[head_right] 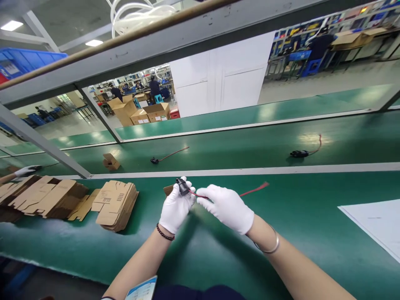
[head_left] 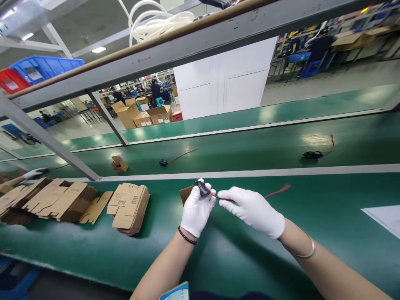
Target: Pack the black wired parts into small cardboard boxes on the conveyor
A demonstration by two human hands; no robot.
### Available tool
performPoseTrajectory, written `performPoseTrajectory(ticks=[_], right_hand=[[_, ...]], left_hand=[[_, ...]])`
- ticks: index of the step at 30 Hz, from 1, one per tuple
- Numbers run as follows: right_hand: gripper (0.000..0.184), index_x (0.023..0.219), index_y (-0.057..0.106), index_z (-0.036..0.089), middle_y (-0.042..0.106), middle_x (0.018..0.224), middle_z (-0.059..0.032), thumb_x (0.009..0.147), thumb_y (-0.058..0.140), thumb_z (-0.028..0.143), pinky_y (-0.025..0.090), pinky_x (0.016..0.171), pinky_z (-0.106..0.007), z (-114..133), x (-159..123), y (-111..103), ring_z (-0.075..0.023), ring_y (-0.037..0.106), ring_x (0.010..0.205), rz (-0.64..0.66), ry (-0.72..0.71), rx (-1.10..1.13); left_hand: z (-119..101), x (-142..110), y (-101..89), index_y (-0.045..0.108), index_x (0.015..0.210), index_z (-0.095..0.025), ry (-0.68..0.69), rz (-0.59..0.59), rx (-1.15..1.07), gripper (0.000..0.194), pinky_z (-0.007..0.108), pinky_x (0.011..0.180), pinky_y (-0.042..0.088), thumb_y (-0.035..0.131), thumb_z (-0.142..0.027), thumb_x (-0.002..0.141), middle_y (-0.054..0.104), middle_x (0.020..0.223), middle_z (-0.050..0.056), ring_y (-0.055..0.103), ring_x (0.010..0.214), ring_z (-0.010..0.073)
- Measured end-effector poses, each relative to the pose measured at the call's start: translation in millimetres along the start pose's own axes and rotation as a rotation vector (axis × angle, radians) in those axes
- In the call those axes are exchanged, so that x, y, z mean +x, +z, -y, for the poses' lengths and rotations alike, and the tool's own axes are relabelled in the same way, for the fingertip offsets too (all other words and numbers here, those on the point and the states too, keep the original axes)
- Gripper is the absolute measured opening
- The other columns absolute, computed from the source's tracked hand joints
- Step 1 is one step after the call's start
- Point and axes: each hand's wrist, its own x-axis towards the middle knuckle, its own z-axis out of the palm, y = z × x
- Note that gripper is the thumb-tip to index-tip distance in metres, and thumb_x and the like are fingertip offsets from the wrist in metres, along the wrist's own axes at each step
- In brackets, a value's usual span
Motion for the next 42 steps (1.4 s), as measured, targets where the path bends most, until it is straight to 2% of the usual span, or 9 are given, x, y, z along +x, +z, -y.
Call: performPoseTrajectory(ticks=[6,10,14,17,21,27,33,36,42], right_hand=[[0.028,0.095,0.068,0.029,0.065,0.083,-0.0034,0.091,0.041,0.028,0.04,0.058,-0.025,12.9,-5.2,-16.7,-0.0138,0.058,0.068,0.021,-0.17,0.015],[0.026,0.091,0.069,0.027,0.066,0.085,-0.0041,0.09,0.044,0.033,0.043,0.065,-0.027,11.4,10.0,-22.6,-0.0164,0.059,0.075,-0.103,-0.06,0.037],[0.022,0.089,0.07,0.025,0.067,0.088,-0.0029,0.086,0.049,0.033,0.046,0.075,-0.028,7.8,24.6,-16.5,-0.0171,0.061,0.082,-0.16,0.081,0.188],[0.023,0.088,0.07,0.024,0.068,0.089,-0.0028,0.086,0.048,0.03,0.046,0.076,-0.027,7.5,28.4,-1.6,-0.0168,0.061,0.083,-0.103,0.101,0.222],[0.028,0.099,0.069,0.023,0.067,0.094,-0.0046,0.09,0.043,0.029,0.045,0.073,-0.026,10.6,21.3,22.2,-0.0163,0.061,0.084,0.007,0.078,0.145],[0.026,0.096,0.067,0.023,0.065,0.087,-0.0054,0.09,0.042,0.026,0.04,0.06,-0.024,28.6,-3.3,26.7,-0.015,0.058,0.07,0.179,-0.145,-0.01],[0.027,0.091,0.069,0.025,0.066,0.086,-0.0052,0.089,0.042,0.027,0.041,0.065,-0.026,29.7,5.7,0.4,-0.0159,0.058,0.076,-0.039,-0.132,0.075],[0.02,0.084,0.069,0.025,0.067,0.087,-0.0034,0.085,0.05,0.029,0.044,0.07,-0.025,27.5,14.8,1.9,-0.0159,0.06,0.08,-0.079,-0.018,0.193],[0.013,0.081,0.069,0.025,0.067,0.085,-0.0007,0.077,0.059,0.033,0.047,0.071,-0.026,32.1,17.4,18.7,-0.0156,0.062,0.079,-0.071,0.194,0.368]], left_hand=[[-11.2,-12.7,-6.0,0.053,0.111,-0.019,-0.094,0.07,0.195,0.049,0.024,0.064,0.044,0.07,-0.043,0.072,0.056,0.085,0.002,0.052,0.067,0.0097],[-10.9,-18.8,-7.0,0.05,0.115,-0.017,-0.054,0.189,0.55,0.058,0.021,0.057,0.038,0.071,-0.047,0.07,0.054,0.078,0.0,0.047,0.062,0.0083],[-10.9,-25.0,0.0,0.057,0.107,-0.016,0.026,0.29,0.951,0.05,0.03,0.076,0.046,0.073,-0.041,0.067,0.06,0.095,0.006,0.054,0.083,0.0173],[-6.9,-28.0,2.7,0.051,0.118,-0.019,0.122,0.177,1.104,0.059,0.033,0.084,0.045,0.073,-0.026,0.064,0.06,0.1,0.004,0.055,0.089,0.0192],[-1.6,-27.7,-4.8,0.049,0.111,-0.022,0.298,-0.089,0.97,0.048,0.032,0.088,0.044,0.068,-0.023,0.066,0.057,0.098,0.002,0.056,0.087,0.0154],[-9.9,-19.1,-10.6,0.042,0.097,-0.026,0.419,-0.173,0.442,0.04,0.033,0.088,0.046,0.069,-0.036,0.069,0.05,0.12,0.003,0.056,0.107,0.0161],[-10.0,-21.6,-16.3,0.047,0.092,-0.019,0.212,0.072,0.659,0.054,0.021,0.052,0.041,0.076,-0.052,0.06,0.052,0.067,-0.006,0.048,0.051,0.0062],[-11.2,-24.8,-15.1,0.051,0.093,-0.017,0.101,0.182,0.747,0.054,0.021,0.049,0.038,0.076,-0.05,0.058,0.053,0.07,-0.004,0.045,0.05,0.0062],[-14.1,-25.4,-16.9,0.053,0.099,-0.018,0.107,0.098,1.051,0.031,0.028,0.072,0.046,0.065,-0.025,0.072,0.058,0.088,0.002,0.055,0.073,0.0127]])
